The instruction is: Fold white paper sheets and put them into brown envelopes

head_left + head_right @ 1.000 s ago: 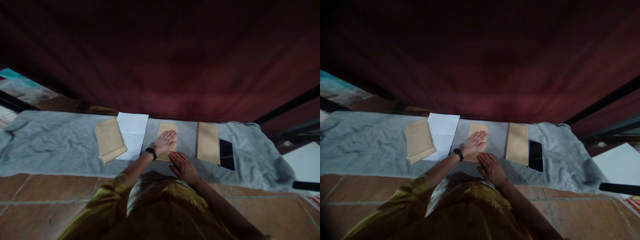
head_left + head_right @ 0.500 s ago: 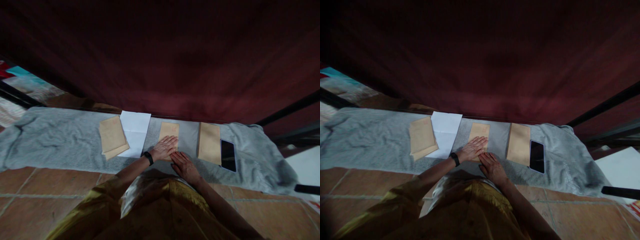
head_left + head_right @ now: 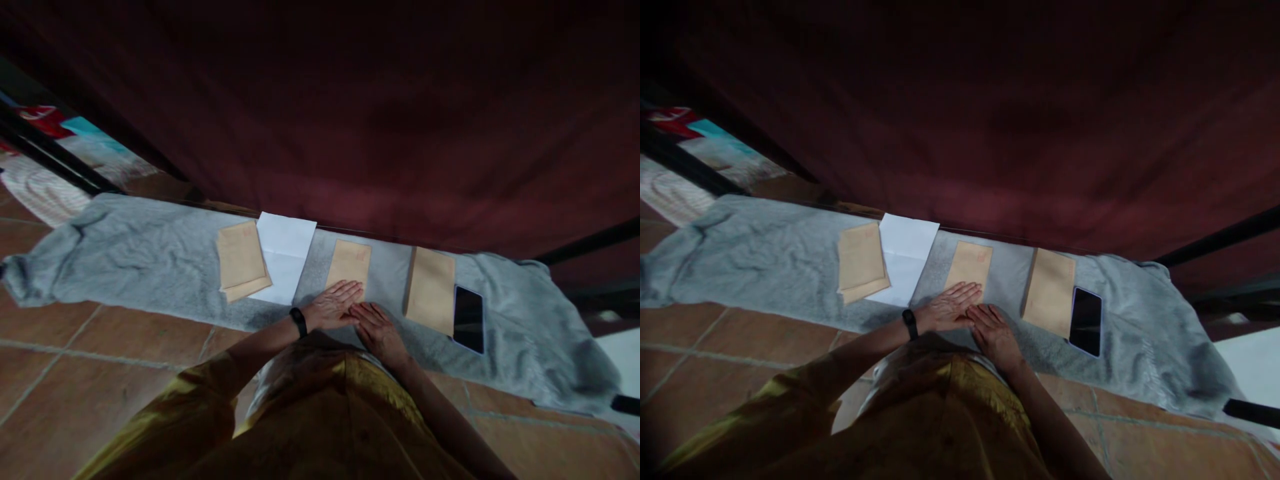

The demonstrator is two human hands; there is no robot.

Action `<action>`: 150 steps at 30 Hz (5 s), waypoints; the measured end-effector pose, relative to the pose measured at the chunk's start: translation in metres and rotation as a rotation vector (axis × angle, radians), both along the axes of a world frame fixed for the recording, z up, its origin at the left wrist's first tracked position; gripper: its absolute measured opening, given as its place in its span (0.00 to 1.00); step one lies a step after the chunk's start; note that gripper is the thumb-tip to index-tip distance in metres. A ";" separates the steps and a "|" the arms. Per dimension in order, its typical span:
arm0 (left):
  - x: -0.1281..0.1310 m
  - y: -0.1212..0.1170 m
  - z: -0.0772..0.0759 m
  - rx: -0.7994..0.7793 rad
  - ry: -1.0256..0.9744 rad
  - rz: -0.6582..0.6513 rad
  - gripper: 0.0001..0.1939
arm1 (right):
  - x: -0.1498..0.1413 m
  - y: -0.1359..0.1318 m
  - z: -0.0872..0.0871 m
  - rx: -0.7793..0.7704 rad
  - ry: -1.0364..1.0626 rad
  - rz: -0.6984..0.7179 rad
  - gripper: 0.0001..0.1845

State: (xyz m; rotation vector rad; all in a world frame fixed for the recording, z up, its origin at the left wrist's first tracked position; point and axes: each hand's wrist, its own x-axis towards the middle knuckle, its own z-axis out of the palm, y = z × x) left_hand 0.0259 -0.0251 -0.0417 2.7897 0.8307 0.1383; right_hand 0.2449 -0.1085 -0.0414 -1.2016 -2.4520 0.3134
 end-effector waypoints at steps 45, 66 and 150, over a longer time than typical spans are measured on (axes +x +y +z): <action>-0.041 -0.038 -0.003 0.119 -0.051 0.493 0.29 | -0.009 -0.023 0.002 -0.004 -0.033 -0.144 0.27; 0.024 0.003 -0.012 0.172 -0.105 0.351 0.27 | -0.009 -0.018 -0.010 0.034 0.080 -0.151 0.27; -0.014 -0.041 -0.009 -0.008 -0.377 0.760 0.32 | -0.015 -0.013 -0.004 -0.002 0.153 -0.239 0.25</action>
